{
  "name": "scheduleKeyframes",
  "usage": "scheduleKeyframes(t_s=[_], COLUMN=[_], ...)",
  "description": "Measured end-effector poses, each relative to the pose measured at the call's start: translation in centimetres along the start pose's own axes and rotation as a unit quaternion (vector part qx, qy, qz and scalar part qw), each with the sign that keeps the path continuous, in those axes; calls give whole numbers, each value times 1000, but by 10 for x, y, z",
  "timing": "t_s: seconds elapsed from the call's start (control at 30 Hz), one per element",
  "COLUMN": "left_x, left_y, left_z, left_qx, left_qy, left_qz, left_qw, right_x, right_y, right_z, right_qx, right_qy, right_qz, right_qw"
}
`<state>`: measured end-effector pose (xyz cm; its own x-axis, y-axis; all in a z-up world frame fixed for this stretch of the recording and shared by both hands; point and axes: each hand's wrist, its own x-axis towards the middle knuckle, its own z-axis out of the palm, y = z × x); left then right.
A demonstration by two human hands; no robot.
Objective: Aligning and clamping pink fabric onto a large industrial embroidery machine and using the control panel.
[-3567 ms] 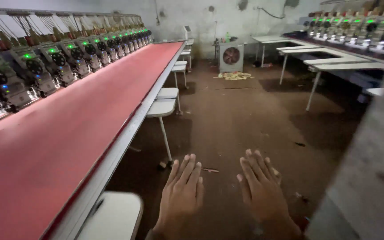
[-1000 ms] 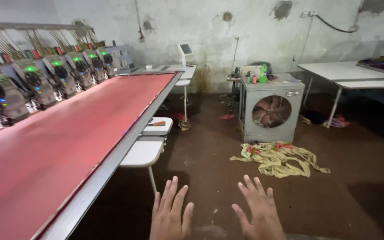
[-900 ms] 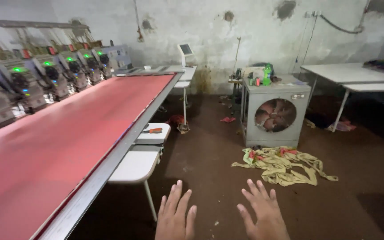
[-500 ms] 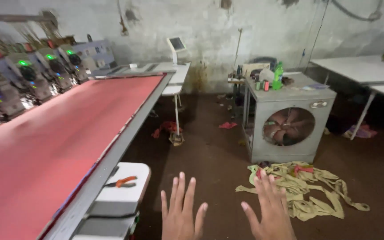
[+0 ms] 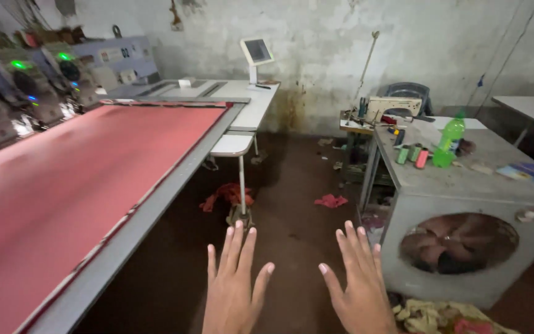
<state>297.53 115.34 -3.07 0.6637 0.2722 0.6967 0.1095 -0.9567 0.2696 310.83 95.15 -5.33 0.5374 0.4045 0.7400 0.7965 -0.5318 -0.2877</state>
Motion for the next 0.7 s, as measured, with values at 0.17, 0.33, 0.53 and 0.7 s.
scheduleKeyframes(t_s=[0.17,0.33,0.53,0.7], left_x=[125,291,460,574], left_y=[-60,-122,-183,-250], left_z=[147,287,396,524], left_qx=[-33,-44,-50,-53], left_qy=[-10,50,20,30], left_qz=[-19,25,25,5], left_qw=[999,997,998,998], right_x=[103,255,420,536], right_y=[118,240,323,410], right_z=[128,240,340,451], right_qx=[10,-46,33,105], right_qy=[-25,45,-34,-45], right_qz=[33,-51,59,83], right_qw=[999,997,997,990])
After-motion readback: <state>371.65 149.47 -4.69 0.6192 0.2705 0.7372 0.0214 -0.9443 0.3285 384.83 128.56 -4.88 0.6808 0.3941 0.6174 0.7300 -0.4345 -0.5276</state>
